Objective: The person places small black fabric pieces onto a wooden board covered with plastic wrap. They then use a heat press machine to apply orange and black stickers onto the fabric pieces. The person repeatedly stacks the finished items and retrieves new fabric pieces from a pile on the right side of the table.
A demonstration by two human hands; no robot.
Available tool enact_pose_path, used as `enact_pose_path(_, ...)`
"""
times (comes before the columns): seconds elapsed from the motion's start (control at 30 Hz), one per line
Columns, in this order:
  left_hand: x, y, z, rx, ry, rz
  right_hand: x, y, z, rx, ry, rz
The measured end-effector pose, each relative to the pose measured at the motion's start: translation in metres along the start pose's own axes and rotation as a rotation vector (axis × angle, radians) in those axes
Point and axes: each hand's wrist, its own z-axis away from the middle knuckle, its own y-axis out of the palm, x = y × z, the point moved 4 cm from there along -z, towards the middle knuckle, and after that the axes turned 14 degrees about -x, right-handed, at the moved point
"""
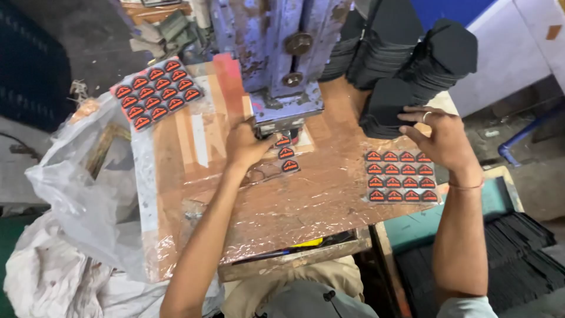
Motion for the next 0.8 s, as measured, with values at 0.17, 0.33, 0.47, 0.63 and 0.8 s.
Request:
enact_pose_path(0.17,0.019,0.0,-0.005,-0.107,0.032,-0.113,-0.007,0.008,0.016,-0.049,0.0,0.078)
enact_pose_path(0.33,0.049,-0.064,0.038,-0.002,-0.158,0.024,0.073,0.049,0.097,-0.394,-0.145,0.195)
enact_pose_path(0.47,0.088,-0.145,0.081,-0.01,-0.207,-0.346,0.142,0.105,0.152,0.14,-0.339,0.071)
enact_pose_path(0.63,0.03,-0.166,0.08,-0.421,0.028,-0.776,0.144,0.13,0.095,0.225,-0.354,0.003)
enact_pose_path(0.8,-0.004,-0.045,0.067,-0.16,0.547,-0.412,0.129,0.164,0.038,0.191,-0.405,0.054)
